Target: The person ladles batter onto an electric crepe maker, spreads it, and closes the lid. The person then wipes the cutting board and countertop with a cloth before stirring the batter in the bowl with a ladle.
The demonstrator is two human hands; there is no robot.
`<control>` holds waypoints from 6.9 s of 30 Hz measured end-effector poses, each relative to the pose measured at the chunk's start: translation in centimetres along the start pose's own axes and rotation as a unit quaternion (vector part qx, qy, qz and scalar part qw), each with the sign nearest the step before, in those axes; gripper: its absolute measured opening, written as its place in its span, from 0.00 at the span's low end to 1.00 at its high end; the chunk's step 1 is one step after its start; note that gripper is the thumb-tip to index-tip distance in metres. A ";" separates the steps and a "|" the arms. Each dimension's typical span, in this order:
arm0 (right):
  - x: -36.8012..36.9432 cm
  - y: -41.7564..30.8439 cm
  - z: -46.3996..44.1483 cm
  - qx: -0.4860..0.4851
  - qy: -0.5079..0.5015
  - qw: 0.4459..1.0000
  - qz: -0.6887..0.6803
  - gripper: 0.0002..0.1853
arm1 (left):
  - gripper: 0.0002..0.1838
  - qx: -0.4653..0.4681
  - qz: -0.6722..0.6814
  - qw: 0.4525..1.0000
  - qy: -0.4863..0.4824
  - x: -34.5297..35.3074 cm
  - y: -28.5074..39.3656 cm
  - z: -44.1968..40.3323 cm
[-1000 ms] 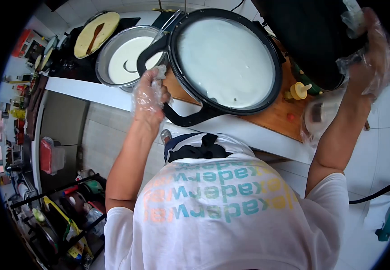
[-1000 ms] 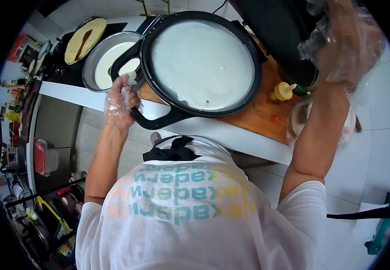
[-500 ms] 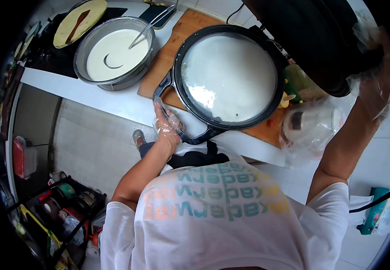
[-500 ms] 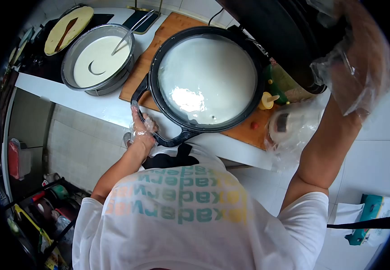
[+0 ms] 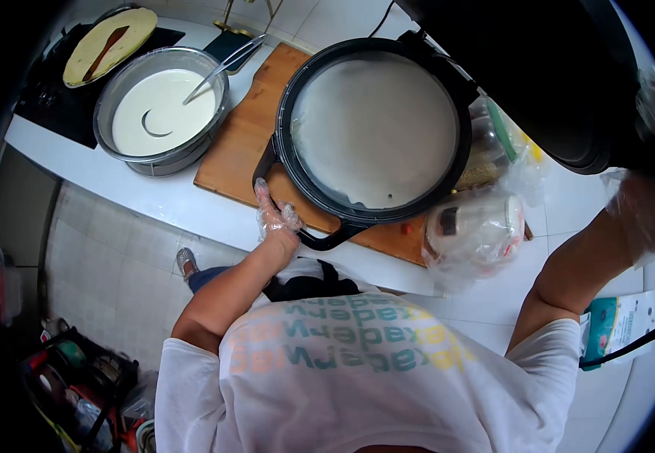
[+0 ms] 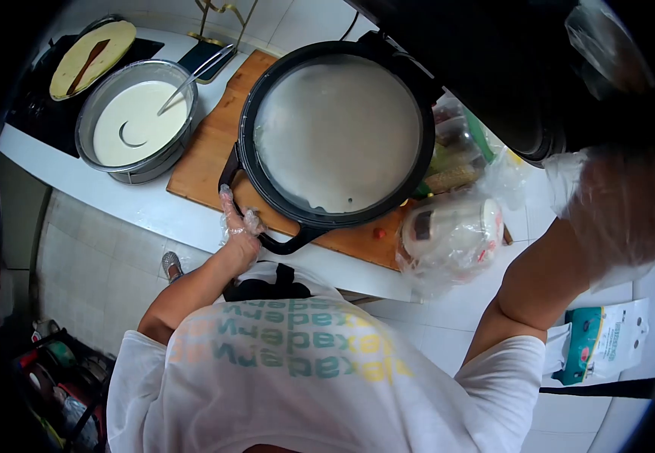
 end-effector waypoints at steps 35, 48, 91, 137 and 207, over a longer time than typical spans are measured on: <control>-0.3 -4.1 -0.7 0.026 0.022 0.994 -0.103 0.10 | 0.29 0.043 0.031 0.997 -0.049 3.3 0.9 2.8; 17.4 -9.8 7.5 0.330 -0.145 0.821 -0.442 0.14 | 0.36 0.076 -0.011 0.993 0.094 -6.2 4.0 3.1; 21.9 -18.7 26.3 0.152 -0.423 0.841 -0.301 0.20 | 0.37 0.115 -0.211 0.965 -0.106 -0.2 12.4 5.4; 2.8 -7.5 14.7 0.237 0.215 0.935 -0.154 0.27 | 0.16 0.382 -0.527 0.759 -0.030 -13.0 27.4 18.9; 69.4 -47.0 11.3 0.711 -0.449 0.533 -0.091 0.24 | 0.18 0.505 -0.754 0.406 -0.109 17.3 82.7 -10.3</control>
Point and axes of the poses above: each hand's wrist, its own z-axis away from the middle knuckle, its own x-axis out of the palm, y = z × x, the point moved 10 cm from there along -z, towards the middle knuckle, and after that the axes turned 6 degrees about x, right-handed, at the moved point
